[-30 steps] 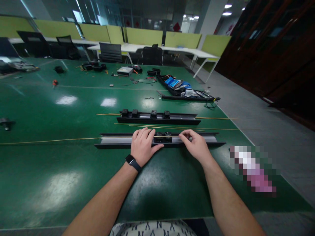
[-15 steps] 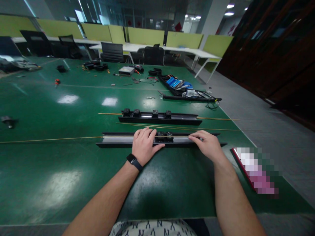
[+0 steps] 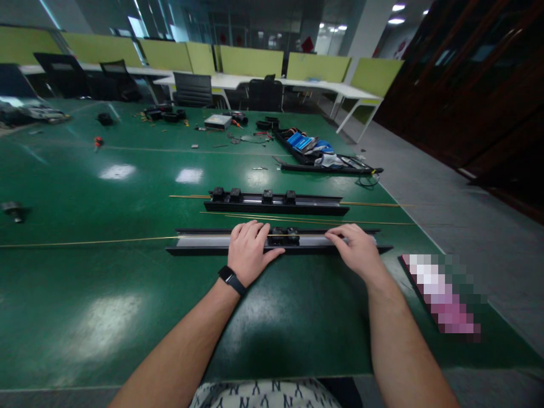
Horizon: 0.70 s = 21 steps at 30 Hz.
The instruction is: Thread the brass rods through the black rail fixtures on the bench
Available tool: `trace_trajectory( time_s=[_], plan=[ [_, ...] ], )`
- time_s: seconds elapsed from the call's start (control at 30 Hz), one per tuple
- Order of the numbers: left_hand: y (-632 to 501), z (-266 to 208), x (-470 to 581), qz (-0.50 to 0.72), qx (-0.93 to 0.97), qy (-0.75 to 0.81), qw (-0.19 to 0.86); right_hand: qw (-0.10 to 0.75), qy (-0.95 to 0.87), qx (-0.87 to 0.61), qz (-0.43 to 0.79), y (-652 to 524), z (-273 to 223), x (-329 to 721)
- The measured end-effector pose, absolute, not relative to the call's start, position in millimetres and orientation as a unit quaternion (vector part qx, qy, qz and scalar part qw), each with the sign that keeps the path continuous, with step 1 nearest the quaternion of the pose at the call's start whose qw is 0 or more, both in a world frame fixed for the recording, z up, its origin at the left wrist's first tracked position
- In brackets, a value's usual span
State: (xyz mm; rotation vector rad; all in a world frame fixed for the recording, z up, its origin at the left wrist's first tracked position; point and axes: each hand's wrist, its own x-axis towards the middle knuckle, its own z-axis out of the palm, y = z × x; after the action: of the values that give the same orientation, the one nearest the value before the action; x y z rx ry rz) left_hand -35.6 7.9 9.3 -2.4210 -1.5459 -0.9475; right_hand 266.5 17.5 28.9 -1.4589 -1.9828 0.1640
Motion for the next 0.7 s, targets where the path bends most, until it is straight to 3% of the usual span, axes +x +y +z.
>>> trace_trajectory(
  time_s=[0.7],
  plan=[
    [6.8, 12.0, -33.9, -0.311, -0.8, -0.51, 0.055, 0.321, -0.759, -0.566, -0.006, 8.3, 29.7, 252.2]
  ],
)
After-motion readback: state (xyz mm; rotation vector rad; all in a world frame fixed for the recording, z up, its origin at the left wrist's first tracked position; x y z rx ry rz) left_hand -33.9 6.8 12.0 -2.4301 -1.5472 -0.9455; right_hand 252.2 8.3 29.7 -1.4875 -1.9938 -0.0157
